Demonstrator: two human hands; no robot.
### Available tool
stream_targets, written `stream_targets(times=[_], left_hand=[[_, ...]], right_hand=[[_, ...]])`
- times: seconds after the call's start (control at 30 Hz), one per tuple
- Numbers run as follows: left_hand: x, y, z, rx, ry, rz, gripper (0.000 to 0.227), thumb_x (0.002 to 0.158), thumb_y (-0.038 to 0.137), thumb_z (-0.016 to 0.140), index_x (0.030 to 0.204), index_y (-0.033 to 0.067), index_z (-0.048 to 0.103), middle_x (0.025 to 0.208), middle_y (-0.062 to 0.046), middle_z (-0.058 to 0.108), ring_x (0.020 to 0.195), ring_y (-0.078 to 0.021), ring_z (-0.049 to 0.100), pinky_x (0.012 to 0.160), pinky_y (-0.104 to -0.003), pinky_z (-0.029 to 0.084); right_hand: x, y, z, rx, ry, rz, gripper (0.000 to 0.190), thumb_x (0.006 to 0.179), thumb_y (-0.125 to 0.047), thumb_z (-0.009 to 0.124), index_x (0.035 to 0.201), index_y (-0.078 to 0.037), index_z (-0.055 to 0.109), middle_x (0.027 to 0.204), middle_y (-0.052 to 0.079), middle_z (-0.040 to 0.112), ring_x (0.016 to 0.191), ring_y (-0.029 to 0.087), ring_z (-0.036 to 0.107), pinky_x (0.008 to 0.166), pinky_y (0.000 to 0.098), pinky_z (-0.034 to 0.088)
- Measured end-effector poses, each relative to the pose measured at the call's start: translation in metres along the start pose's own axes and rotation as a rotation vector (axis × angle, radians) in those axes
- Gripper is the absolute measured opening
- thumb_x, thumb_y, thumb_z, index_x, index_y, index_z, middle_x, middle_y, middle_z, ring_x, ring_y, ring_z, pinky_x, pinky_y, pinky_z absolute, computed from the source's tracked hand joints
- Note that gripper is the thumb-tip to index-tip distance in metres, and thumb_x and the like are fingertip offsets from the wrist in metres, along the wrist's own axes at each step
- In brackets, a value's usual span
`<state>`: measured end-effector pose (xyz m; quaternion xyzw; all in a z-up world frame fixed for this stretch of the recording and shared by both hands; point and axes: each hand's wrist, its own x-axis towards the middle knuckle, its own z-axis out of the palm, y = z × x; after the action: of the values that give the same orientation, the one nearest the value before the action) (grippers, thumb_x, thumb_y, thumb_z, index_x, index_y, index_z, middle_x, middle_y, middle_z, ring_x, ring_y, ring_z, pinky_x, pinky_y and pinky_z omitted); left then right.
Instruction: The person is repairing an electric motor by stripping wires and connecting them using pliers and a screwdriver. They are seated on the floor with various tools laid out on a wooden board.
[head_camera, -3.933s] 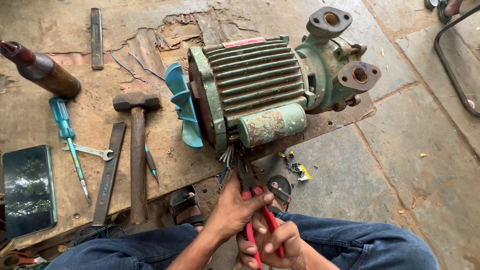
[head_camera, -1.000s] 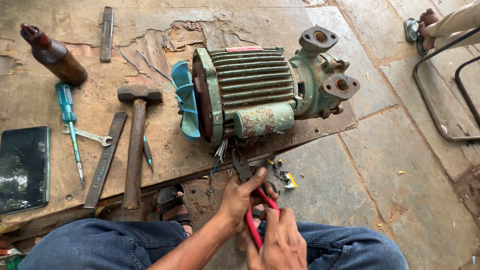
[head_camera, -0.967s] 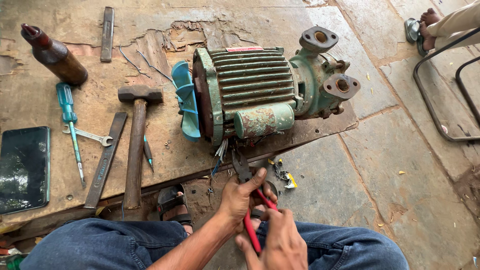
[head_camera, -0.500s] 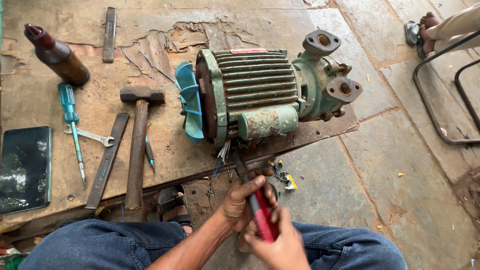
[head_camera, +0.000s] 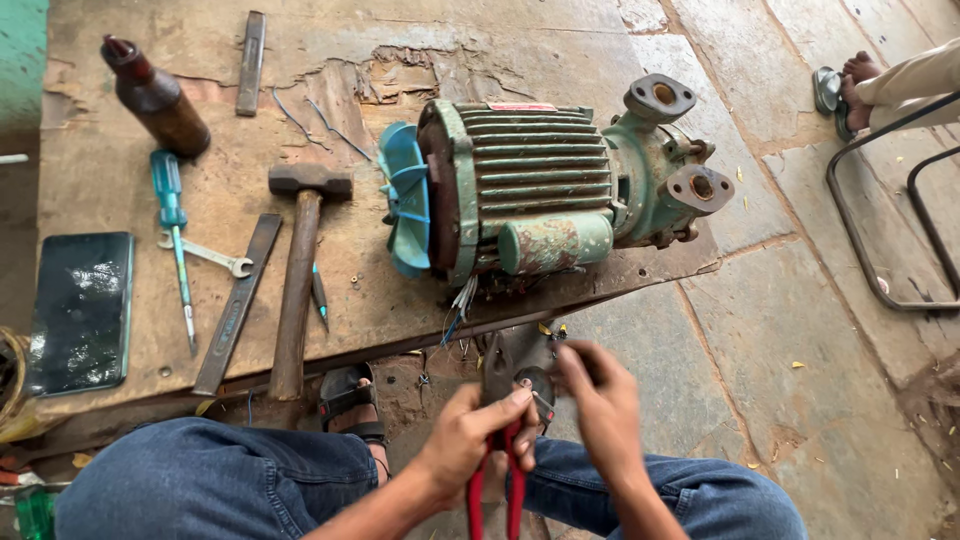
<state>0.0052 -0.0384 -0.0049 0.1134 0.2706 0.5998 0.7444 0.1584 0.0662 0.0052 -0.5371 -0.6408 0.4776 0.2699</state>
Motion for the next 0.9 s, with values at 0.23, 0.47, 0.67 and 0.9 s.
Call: stream_targets(times=[0.23, 0.47, 0.67, 0.9], left_hand=[[-0.039, 0.117, -0.033, 0.237, 0.169, 0.418, 0.023, 0.097, 0.024, 0.062, 0.092, 0.0021, 0.061, 0.074, -0.011, 0.065, 0.064, -0.0226, 0.067, 0.066, -0.039, 0.061], [-0.062, 0.189, -0.084, 0.722, 0.909, 0.479, 0.03, 0.095, 0.03, 0.073, 0.1, 0.0012, 0.067, 0.078, -0.009, 0.06, 0.07, -0.0233, 0.06, 0.068, -0.04, 0.052], [-0.053, 0.192, -0.115, 1.483, 1.09, -0.027, 0.032, 0.088, 0.027, 0.066, 0.112, 0.0059, 0.068, 0.095, -0.024, 0.076, 0.094, -0.0422, 0.073, 0.091, -0.05, 0.054], [-0.044, 0.184, -0.121, 1.654, 1.093, -0.036, 0.045, 0.075, 0.031, 0.077, 0.113, 0.0074, 0.07, 0.105, -0.023, 0.074, 0.104, -0.0447, 0.069, 0.096, -0.053, 0.051]], right_hand=[[0.056, 0.001, 0.068, 0.578, -0.241, 0.31, 0.035, 0.101, -0.028, 0.058, 0.11, 0.003, 0.07, 0.088, 0.013, 0.075, 0.075, 0.021, 0.069, 0.069, 0.0334, 0.056], [0.064, 0.017, 0.081, 0.842, -0.311, 0.402, 0.029, 0.101, -0.023, 0.054, 0.11, 0.002, 0.066, 0.092, 0.012, 0.073, 0.078, 0.022, 0.069, 0.072, 0.0355, 0.057], [0.065, 0.015, 0.079, 0.822, -0.282, 0.393, 0.027, 0.1, -0.018, 0.062, 0.109, 0.006, 0.069, 0.09, 0.012, 0.072, 0.077, 0.019, 0.067, 0.071, 0.0317, 0.056], [0.059, 0.003, 0.086, 0.549, -0.123, 0.215, 0.019, 0.097, -0.01, 0.064, 0.097, 0.006, 0.074, 0.081, 0.013, 0.074, 0.066, 0.018, 0.067, 0.059, 0.0294, 0.055]])
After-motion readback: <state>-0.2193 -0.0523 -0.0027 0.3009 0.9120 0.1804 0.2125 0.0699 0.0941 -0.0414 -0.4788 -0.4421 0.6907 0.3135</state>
